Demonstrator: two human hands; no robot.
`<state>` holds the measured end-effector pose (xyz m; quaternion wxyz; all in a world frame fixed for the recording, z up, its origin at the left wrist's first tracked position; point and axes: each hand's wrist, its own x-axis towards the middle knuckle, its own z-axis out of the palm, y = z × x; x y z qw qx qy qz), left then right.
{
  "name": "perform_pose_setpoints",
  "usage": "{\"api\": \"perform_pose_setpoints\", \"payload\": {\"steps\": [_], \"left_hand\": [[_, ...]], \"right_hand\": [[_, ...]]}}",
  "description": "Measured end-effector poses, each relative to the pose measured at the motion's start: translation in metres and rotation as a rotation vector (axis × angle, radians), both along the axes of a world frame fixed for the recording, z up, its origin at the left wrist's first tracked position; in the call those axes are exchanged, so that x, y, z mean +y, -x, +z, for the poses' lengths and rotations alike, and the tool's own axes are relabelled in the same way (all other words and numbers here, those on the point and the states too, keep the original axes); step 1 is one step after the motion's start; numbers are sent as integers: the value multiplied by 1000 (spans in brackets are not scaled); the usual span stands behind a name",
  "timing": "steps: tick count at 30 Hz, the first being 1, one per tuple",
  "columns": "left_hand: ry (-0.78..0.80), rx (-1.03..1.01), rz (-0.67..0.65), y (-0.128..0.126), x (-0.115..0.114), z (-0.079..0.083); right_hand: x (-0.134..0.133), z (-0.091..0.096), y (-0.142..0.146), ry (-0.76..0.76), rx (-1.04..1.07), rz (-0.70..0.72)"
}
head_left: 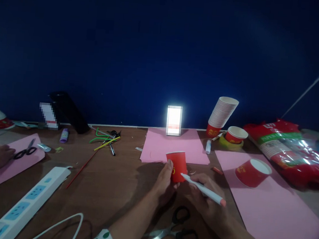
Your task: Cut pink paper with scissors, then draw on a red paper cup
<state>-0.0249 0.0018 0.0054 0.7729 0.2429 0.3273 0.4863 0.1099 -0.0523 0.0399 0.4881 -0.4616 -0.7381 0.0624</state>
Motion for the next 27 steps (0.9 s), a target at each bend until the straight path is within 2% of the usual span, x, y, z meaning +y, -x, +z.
{"api": "perform_pose_setpoints", "payload": {"steps": [15,27], "left_hand": [[-38,71,-11,0,0,0],[-46,133,-20,1,2,-3]], "right_hand": [[0,0,1,50,4,17],[0,1,-1,22,-12,23]]}}
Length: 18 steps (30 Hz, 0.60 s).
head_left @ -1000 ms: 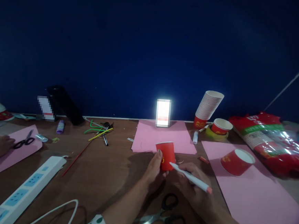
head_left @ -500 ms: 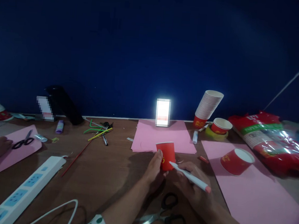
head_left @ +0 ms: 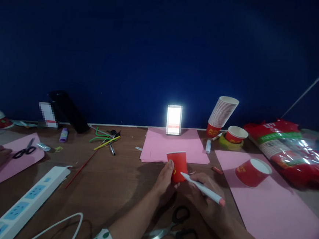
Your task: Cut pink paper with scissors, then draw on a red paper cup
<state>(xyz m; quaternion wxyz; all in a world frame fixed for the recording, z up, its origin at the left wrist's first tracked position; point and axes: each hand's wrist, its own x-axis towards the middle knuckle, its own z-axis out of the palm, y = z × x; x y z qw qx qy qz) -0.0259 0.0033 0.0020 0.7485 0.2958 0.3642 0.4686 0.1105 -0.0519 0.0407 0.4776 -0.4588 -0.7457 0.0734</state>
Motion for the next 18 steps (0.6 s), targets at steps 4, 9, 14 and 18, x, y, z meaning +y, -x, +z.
{"api": "perform_pose_setpoints", "payload": {"steps": [4,9,14,18], "left_hand": [[-5,22,-7,1,1,-3],[1,-54,-6,-1,1,-3],[-20,-35,2,-2,-1,-1],[-10,-35,6,-2,-2,2]], "right_hand": [[0,0,0,-3,0,-2],[1,-4,0,2,15,-1],[2,-8,0,-5,9,-5],[2,-8,0,8,14,14]]}}
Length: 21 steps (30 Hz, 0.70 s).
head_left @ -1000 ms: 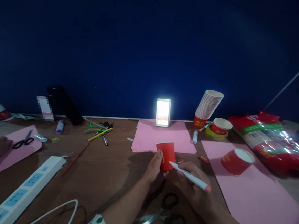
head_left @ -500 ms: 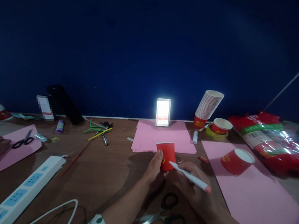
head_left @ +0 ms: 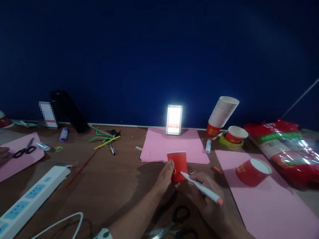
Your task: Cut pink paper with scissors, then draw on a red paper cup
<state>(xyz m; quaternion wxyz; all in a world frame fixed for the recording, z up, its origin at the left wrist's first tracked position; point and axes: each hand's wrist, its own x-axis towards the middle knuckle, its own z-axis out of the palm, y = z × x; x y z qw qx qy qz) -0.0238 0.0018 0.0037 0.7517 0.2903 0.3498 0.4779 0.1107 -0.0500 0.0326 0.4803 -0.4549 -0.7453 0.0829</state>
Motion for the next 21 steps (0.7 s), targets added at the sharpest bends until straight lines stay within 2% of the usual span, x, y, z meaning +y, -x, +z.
{"api": "perform_pose_setpoints", "payload": {"steps": [7,15,21], "left_hand": [[5,3,5,0,1,1],[29,-3,39,0,1,-4],[-7,7,32,0,1,-3]], "right_hand": [[1,3,1,-31,4,10],[-1,6,2,2,2,24],[-2,7,4,-25,-27,23]]}}
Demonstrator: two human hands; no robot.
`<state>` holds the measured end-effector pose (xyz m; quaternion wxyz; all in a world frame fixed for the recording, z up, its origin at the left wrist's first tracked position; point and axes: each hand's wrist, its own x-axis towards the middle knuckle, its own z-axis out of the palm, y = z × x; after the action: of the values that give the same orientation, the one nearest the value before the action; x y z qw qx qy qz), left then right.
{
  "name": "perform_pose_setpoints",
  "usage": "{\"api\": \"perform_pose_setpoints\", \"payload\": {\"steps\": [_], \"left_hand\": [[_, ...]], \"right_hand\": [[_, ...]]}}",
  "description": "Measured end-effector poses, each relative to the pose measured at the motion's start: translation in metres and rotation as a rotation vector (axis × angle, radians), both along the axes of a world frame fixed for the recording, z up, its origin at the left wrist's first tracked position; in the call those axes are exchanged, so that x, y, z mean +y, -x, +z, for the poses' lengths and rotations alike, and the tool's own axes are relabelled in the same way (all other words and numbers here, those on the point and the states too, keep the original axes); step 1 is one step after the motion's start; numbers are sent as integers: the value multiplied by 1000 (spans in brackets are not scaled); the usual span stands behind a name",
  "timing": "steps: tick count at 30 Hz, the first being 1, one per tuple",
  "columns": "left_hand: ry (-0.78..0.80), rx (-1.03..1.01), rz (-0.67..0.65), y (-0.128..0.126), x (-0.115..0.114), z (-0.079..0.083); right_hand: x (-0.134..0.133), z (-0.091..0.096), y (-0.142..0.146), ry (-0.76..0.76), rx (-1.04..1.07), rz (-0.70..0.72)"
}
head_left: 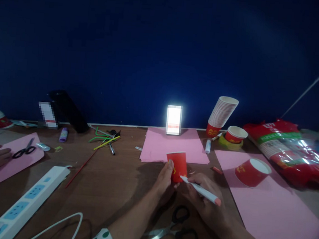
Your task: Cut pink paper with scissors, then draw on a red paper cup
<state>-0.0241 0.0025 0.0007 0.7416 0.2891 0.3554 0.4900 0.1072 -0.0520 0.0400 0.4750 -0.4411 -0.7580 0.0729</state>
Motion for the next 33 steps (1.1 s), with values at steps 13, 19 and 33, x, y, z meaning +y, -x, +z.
{"api": "perform_pose_setpoints", "payload": {"steps": [13,19,33], "left_hand": [[65,-19,-15,3,-2,10],[80,-48,5,2,-1,9],[108,-112,13,1,1,5]], "right_hand": [[1,-6,-1,4,-5,28],[0,-2,1,15,-27,8],[1,-4,-1,21,-52,4]]}}
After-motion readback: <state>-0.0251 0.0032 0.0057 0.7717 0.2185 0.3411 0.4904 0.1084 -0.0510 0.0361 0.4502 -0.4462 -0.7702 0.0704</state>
